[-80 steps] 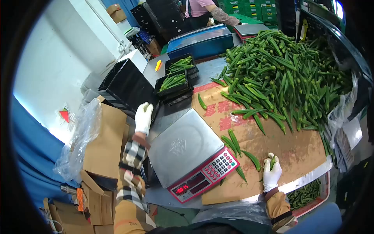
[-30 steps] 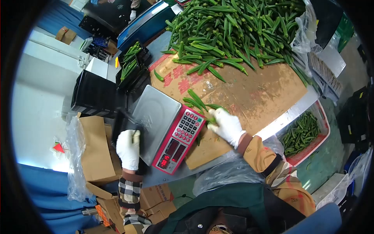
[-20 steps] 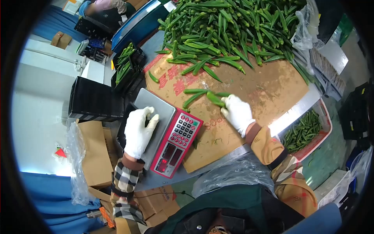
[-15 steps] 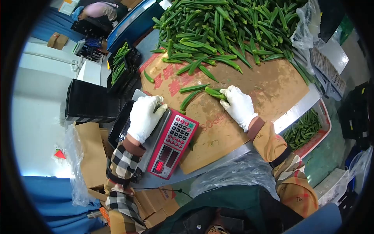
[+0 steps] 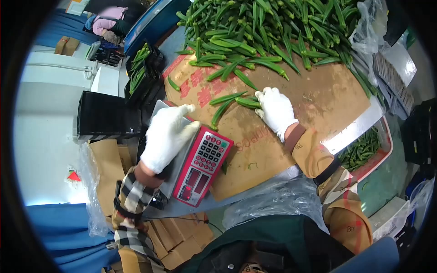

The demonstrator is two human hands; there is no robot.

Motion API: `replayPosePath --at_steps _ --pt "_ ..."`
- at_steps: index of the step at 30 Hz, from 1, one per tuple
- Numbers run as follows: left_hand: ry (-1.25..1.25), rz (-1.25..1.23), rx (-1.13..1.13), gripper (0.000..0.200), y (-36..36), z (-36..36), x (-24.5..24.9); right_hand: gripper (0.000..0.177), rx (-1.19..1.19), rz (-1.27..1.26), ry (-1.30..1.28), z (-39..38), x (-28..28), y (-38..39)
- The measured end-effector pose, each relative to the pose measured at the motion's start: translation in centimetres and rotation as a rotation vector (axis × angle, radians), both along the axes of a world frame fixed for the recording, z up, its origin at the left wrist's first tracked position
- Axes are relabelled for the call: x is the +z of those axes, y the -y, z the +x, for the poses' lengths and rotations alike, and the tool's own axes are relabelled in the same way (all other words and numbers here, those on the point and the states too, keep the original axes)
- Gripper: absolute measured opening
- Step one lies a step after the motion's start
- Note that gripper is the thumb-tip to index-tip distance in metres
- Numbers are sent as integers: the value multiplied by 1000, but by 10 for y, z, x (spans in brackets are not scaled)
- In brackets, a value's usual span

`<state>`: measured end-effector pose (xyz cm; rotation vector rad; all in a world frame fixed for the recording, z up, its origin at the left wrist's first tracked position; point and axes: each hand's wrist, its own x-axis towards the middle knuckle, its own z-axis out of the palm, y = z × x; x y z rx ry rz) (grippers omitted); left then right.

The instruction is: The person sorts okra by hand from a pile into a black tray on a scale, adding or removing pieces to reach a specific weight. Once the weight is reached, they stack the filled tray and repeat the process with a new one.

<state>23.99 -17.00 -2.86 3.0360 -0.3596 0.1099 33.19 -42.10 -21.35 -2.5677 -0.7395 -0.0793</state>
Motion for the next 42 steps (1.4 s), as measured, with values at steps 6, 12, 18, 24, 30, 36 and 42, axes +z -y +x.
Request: replayPosePath --at_steps 6,12,18,24,30,36,42 --pt "-426 258 -13 65 19 82 -76 31 2 209 -247 16 -3 16" --pt "-469 146 -50 38 28 148 -87 43 -150 568 -383 71 5 60" --pt "77 -324 121 69 14 283 -69 45 -244 693 -147 179 24 50" --pt "52 -653 173 113 8 328 -123 84 -279 286 -150 218 25 10" --pt "142 -352 152 92 57 255 -136 87 -176 321 -115 193 9 -14" --pt "117 -406 44 99 103 166 -128 65 24 609 -214 113 -2 34" --pt "-68 -332 -8 70 129 84 -124 72 183 176 105 42 3 92"
